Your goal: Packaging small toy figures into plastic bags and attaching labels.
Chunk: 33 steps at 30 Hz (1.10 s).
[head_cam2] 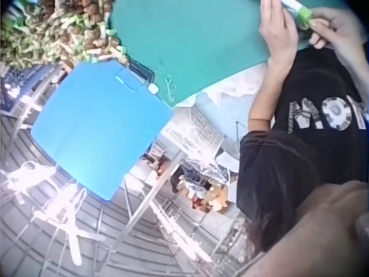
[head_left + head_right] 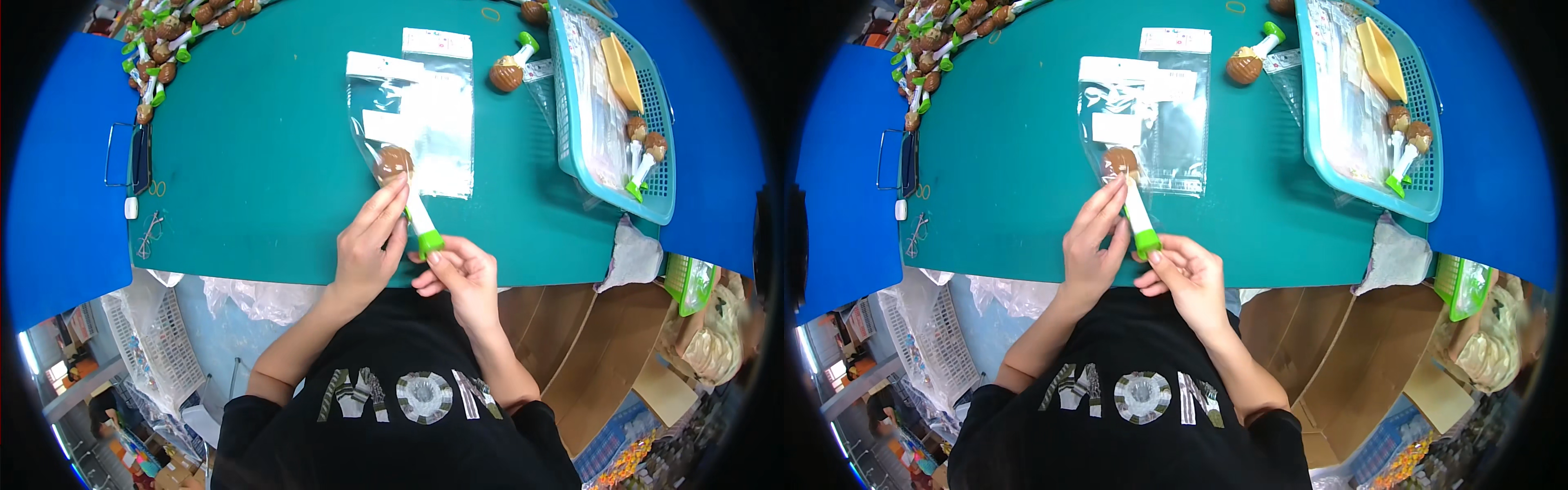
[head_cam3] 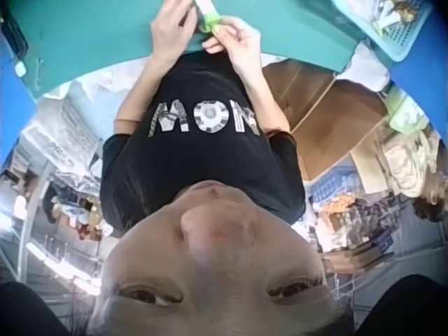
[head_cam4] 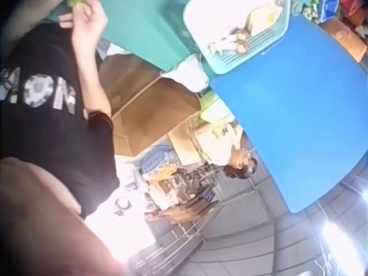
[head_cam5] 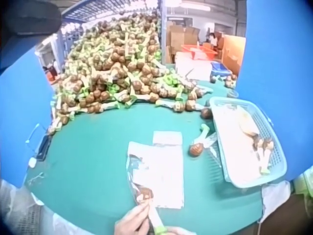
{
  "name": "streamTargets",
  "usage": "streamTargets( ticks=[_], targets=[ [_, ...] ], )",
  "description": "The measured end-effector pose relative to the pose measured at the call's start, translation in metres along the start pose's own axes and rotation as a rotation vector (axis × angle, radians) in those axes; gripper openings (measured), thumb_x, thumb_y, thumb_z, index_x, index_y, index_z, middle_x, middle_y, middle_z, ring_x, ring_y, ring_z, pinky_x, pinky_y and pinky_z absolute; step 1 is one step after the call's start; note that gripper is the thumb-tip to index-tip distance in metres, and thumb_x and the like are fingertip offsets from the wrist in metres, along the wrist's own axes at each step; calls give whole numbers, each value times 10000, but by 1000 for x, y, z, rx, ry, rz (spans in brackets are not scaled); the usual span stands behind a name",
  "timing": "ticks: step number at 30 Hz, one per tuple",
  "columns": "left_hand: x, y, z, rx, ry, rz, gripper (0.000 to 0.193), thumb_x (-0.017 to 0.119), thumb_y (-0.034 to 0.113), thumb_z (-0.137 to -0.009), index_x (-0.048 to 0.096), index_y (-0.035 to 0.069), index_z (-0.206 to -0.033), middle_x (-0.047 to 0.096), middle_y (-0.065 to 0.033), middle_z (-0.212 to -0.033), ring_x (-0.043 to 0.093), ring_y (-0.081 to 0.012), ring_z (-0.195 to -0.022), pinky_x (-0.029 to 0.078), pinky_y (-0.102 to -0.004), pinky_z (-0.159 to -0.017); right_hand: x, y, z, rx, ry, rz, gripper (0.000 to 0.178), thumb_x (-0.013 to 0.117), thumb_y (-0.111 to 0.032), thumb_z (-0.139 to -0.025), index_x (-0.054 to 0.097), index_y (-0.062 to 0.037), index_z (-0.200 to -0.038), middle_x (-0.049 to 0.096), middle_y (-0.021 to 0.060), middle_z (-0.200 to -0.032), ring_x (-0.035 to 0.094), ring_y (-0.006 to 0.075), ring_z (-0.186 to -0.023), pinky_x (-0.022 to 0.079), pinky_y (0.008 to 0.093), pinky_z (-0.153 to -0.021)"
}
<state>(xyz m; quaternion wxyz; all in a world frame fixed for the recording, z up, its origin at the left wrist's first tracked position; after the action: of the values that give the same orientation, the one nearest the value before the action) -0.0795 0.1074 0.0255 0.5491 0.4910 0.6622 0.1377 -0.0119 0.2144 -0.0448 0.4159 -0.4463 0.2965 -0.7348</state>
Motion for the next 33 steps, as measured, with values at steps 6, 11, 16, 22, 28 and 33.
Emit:
streamTargets(
  ticks=[6, 11, 16, 22, 28, 33],
  targets=[
    [-10, -19, 15, -178, 42, 136, 378, 564, -59, -779, 555, -19, -1154, 546, -129, -1199, 579, -244, -1033, 509, -314, -775, 27, -26, -6, -340, -150, 951, 343, 644, -93, -810, 544, 38, -1111, 648, 147, -877, 625, 154, -579, 494, 231, -495],
    [-10, -25, 32, -198, 8, 179, 359, 568, -46, -787, 559, -33, -1146, 537, -142, -1210, 573, -247, -1044, 507, -313, -790, 46, -68, 13, -806, 34, 1168, 427, 810, -150, -570, 529, -63, -880, 505, 69, -861, 491, 251, -806, 400, 351, -670],
    [-18, -28, 39, -222, 23, 188, 351, 575, -42, -791, 559, -41, -1141, 542, -146, -1204, 577, -235, -1032, 519, -290, -745, 67, -76, -9, -1040, 103, 1217, 442, 791, -151, -597, 547, -92, -961, 496, 60, -942, 482, 231, -857, 348, 358, -747],
    [-33, -48, 46, -299, 90, 220, 321, 578, -42, -790, 573, -49, -1111, 551, -146, -1191, 590, -227, -1005, 523, -280, -722, 84, -60, -22, -984, 8, 1367, 456, 754, -128, -627, 574, -136, -1046, 515, 35, -973, 495, 209, -864, 334, 365, -789],
    [-33, -40, 43, -199, 39, 156, 297, 565, -34, -790, 593, -35, -1086, 578, -146, -1148, 594, -258, -1005, 497, -322, -818, 98, -66, -34, -1065, 48, 1355, 434, 744, -116, -635, 581, -127, -1037, 522, 39, -965, 494, 197, -856, 321, 352, -789],
    [-39, -42, 36, -156, 19, 138, 293, 556, -48, -786, 599, -31, -1075, 583, -139, -1142, 599, -253, -994, 508, -318, -792, 98, -63, -46, -1057, 61, 1373, 412, 743, -127, -651, 585, -123, -1031, 527, 39, -958, 502, 193, -846, 317, 346, -792]
  ],
)
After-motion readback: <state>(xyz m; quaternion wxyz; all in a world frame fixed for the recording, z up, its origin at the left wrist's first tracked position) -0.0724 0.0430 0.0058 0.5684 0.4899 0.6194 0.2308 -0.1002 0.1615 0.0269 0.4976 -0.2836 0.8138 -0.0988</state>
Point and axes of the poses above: each hand's wrist, its own z-axis away from the middle knuckle, its own x-axis out of the palm, y = z × x, the point moved 10 cm from there along -z, towards the middle knuckle
